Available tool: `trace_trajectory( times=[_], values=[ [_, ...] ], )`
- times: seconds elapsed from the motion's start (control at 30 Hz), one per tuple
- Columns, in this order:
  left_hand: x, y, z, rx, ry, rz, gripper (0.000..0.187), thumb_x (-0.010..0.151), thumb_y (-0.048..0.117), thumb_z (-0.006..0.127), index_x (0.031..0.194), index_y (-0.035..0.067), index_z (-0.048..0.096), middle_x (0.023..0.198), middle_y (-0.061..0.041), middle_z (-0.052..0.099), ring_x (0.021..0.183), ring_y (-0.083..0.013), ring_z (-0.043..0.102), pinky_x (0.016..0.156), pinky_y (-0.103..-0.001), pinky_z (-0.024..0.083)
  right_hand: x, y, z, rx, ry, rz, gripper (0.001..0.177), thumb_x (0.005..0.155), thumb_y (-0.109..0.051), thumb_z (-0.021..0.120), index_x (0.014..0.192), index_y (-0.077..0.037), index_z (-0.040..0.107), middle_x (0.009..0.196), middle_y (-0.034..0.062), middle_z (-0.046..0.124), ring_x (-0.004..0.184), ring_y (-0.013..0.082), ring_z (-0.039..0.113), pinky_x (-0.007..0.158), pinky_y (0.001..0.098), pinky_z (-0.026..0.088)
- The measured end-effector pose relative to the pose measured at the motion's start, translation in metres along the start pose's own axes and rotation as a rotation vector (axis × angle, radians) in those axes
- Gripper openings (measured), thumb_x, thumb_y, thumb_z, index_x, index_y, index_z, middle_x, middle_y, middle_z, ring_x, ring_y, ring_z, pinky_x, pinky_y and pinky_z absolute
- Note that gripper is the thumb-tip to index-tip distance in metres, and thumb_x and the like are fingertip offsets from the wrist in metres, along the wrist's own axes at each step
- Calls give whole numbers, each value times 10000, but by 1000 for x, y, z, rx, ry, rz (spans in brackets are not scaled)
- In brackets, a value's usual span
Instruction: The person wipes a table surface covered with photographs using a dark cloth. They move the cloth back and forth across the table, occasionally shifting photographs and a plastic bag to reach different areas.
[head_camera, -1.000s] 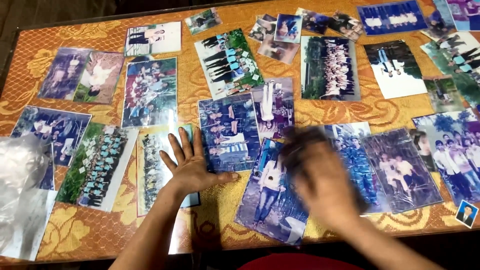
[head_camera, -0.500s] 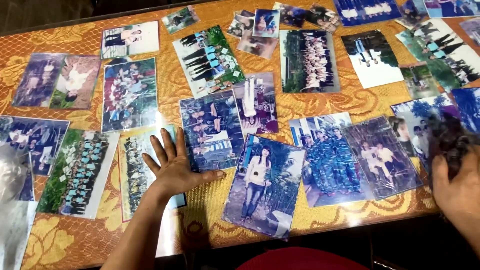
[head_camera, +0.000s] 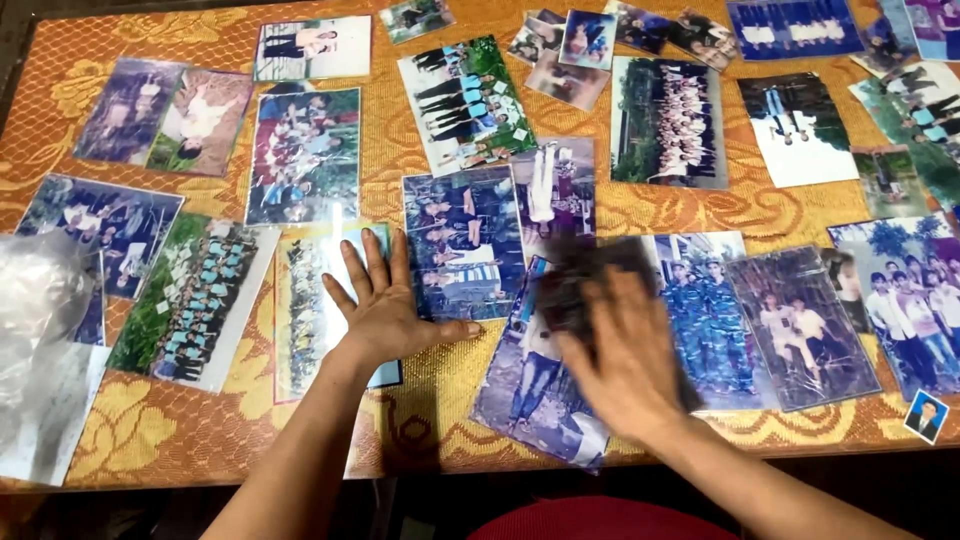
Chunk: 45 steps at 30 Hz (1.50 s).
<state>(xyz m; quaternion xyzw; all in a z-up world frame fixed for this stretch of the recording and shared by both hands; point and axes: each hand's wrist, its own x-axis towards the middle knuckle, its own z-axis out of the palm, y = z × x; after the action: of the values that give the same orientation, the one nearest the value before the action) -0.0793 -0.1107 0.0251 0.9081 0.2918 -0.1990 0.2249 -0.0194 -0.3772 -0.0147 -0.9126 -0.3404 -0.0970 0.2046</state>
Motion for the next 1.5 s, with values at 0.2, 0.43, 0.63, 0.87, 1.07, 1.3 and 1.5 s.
trace_trajectory(
  times=[0.2, 0.43, 0.63, 0.87, 1.07, 1.3, 1.5],
  values=[
    [-2, 50, 32, -87, 254, 89, 1122, 801, 548, 739, 1659, 173, 121, 1709, -230, -39, 1543, -471, -144, 1172, -719, -95, 49, -36, -60, 589, -149, 543, 504, 1046, -262, 488, 1518, -89, 445, 1523, 262, 455, 1458, 487, 354, 1185, 659, 228],
    [-47, 117, 129, -19, 484, 741, 1049, 757, 686, 599, 1582, 103, 321, 1669, -344, -1, 1544, -531, -85, 1156, -748, -92, 30, 64, -30, 243, 66, 500, 467, 1026, -332, 450, 1411, -87, 545, 1380, 234, 547, 1306, 410, 471, 1042, 548, 362],
    [-45, 46, 109, -47, 544, 728, 778, 757, 596, 490, 1433, 217, 562, 1638, -188, 335, 1522, -538, 139, 1133, -814, -10, 19, 53, 15, 11, 114, 210, 477, 1000, -311, 530, 1418, -84, 563, 1491, 328, 474, 1416, 509, 378, 1169, 558, 259],
    [-59, -147, 84, 94, 885, 237, 808, 738, 488, 687, 1471, 191, 521, 1683, -118, 351, 1582, -384, 235, 1174, -757, 89, 27, -10, 30, -36, -130, 63, 555, 962, -398, 532, 1470, -183, 470, 1631, 227, 306, 1529, 446, 214, 1174, 669, 150],
    [-67, -229, 66, 150, 981, -293, 782, 902, 457, 531, 1476, -72, 581, 1727, -274, 312, 1603, -402, 219, 1244, -597, 94, 22, -15, 31, -135, -204, -7, 672, 1030, -501, 346, 1636, -230, 239, 1685, 249, 119, 1560, 409, 74, 1204, 622, 13],
    [-28, -106, 97, -101, 1087, 108, 854, 832, 285, 677, 1539, -63, 346, 1598, -317, 356, 1513, -503, 278, 1282, -610, 162, 21, -15, 34, -172, -186, -5, 664, 1031, -510, 348, 1630, -238, 259, 1682, 243, 144, 1552, 405, 111, 1212, 608, 6],
    [-51, -5, 95, 36, 565, 659, 782, 952, 555, 492, 1510, 10, 444, 1586, -206, 424, 1520, -381, 283, 1256, -542, 144, 19, -15, 35, -204, -105, -33, 650, 1015, -481, 420, 1613, -242, 329, 1661, 247, 249, 1526, 434, 224, 1206, 632, 107]
  ],
)
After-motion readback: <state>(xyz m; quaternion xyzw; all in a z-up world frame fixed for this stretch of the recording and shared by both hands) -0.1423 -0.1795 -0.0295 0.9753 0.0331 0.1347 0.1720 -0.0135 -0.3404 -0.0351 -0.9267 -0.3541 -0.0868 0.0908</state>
